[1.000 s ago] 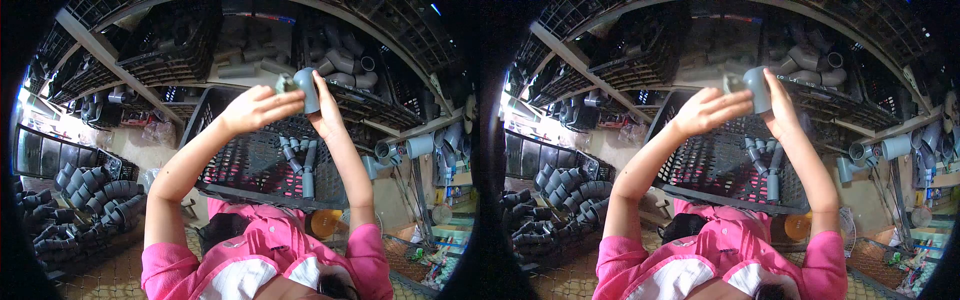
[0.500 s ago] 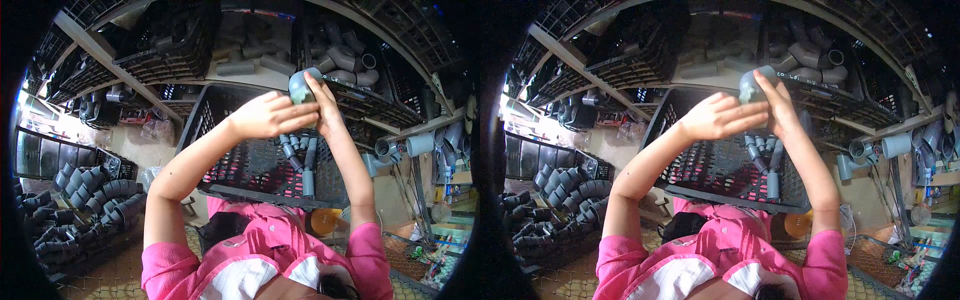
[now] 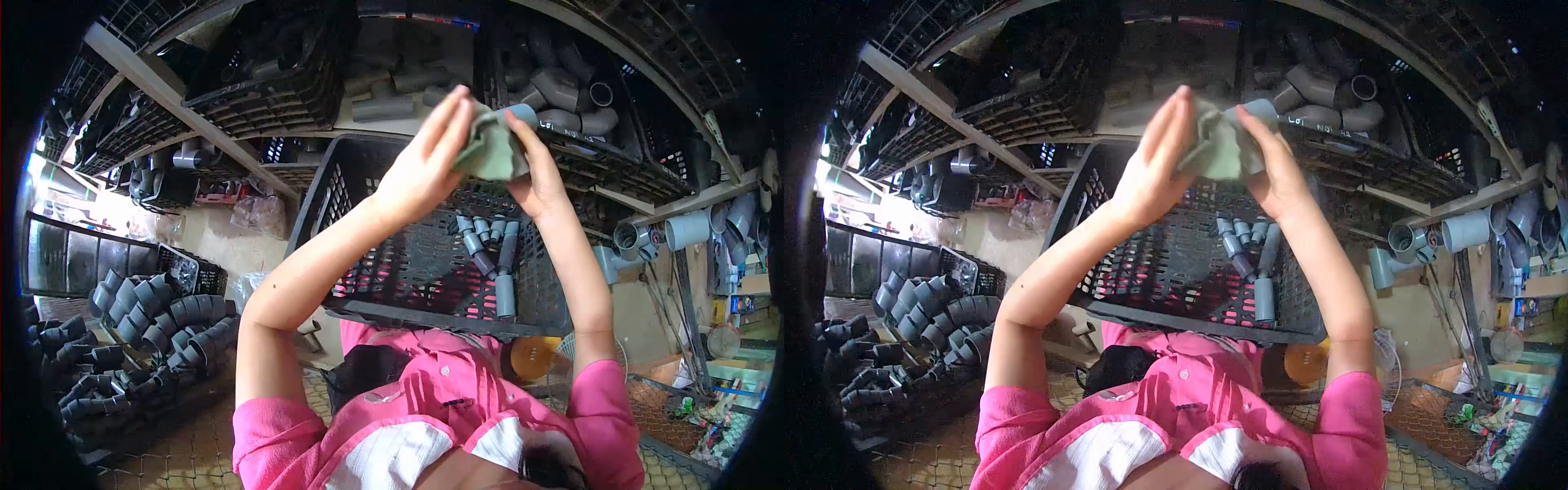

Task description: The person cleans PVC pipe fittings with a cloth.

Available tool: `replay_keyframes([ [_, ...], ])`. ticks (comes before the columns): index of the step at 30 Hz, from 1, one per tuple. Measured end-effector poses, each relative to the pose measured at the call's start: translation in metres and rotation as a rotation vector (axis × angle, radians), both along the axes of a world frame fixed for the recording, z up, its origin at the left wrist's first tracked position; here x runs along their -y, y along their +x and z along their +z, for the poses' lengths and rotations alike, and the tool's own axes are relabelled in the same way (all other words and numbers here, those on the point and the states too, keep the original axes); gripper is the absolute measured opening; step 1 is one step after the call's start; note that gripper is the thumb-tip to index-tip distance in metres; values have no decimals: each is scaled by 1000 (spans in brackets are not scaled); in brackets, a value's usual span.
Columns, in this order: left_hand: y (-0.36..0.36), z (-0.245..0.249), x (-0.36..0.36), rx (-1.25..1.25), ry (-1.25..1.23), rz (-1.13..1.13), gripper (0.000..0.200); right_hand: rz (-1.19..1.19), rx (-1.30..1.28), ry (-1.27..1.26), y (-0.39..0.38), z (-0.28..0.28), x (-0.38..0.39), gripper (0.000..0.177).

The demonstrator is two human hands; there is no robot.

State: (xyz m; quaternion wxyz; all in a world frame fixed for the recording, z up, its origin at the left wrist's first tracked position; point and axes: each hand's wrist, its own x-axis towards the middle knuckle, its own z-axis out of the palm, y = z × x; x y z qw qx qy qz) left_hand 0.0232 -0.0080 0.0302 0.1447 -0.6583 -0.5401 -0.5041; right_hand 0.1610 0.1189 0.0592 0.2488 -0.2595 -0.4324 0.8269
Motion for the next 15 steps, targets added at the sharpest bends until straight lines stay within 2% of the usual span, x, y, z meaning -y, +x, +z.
replay_keyframes([
  [3, 6, 2, 6, 207, -120, -15, 101, 37, -16, -7, 0, 3, 0, 36],
  [7, 1, 7, 6, 32, -111, 35, 104, 80, -136, -42, 1, 9, 0, 36],
  [9, 12, 3, 0, 857, -136, -223, 103, 94, -152, -44, 1, 11, 0, 39],
  [10, 13, 0, -5, 959, -98, -192, 101, 121, -172, -38, 2, 8, -3, 39],
  [13, 9, 2, -5, 1027, -149, -280, 94, 115, -174, -62, 2, 4, -4, 41],
  [14, 13, 5, -2, 1025, -148, -218, 73, 112, -167, -69, 2, 4, -4, 42],
  [15, 11, 8, -1, 850, -187, -134, 65, 109, -161, -76, 2, 3, -5, 42],
])
